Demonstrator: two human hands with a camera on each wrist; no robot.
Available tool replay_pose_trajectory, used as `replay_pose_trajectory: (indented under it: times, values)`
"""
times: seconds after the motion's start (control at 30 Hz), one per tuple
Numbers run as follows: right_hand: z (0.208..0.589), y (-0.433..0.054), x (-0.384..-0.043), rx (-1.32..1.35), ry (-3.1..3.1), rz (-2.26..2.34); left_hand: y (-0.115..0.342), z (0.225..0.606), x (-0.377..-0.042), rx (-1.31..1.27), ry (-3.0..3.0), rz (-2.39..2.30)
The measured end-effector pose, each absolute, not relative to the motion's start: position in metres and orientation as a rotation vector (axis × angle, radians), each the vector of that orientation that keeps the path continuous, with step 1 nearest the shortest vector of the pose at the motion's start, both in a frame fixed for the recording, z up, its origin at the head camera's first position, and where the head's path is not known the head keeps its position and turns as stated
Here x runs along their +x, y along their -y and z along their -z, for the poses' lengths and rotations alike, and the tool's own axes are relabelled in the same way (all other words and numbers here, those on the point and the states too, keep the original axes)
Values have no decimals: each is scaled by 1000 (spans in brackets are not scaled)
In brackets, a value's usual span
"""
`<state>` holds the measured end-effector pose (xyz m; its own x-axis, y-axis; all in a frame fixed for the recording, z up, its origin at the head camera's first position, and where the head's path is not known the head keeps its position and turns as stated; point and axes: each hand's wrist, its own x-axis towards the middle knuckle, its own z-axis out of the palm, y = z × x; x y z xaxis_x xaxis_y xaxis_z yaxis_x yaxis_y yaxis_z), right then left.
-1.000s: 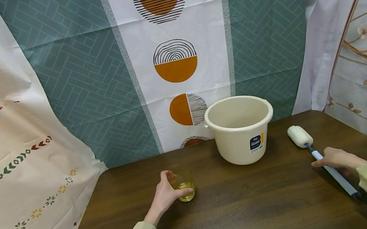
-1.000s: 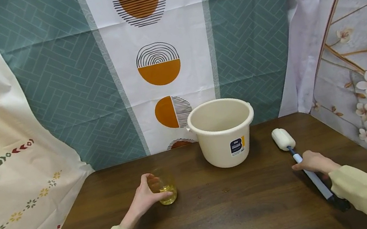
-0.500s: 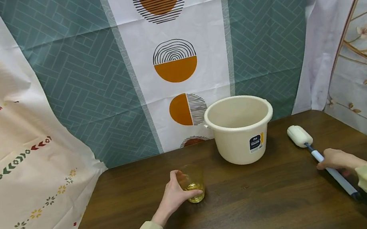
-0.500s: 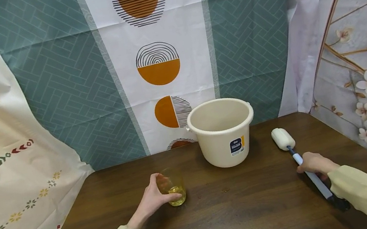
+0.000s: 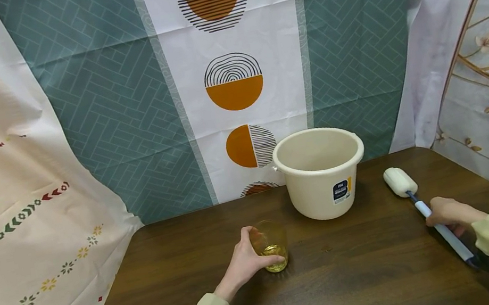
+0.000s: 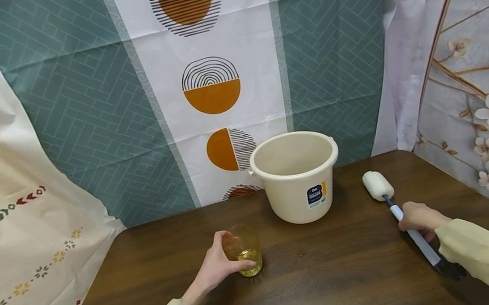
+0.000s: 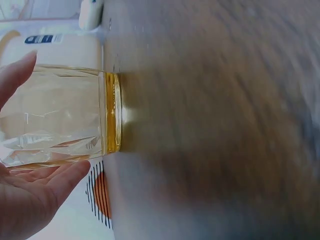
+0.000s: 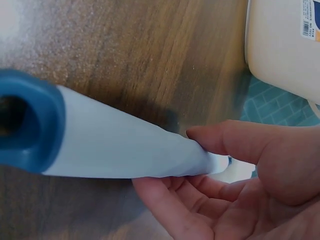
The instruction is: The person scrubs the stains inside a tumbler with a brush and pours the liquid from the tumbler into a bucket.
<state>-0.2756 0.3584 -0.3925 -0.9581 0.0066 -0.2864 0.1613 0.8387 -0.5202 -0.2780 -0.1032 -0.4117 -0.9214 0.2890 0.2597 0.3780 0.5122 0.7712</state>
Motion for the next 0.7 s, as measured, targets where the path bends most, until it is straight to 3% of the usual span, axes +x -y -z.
replay_pose_trajectory:
  times: [0.7]
  values:
    - [387,-363,-272,127,-2794,842,91,417,-277,-773,2582,1585]
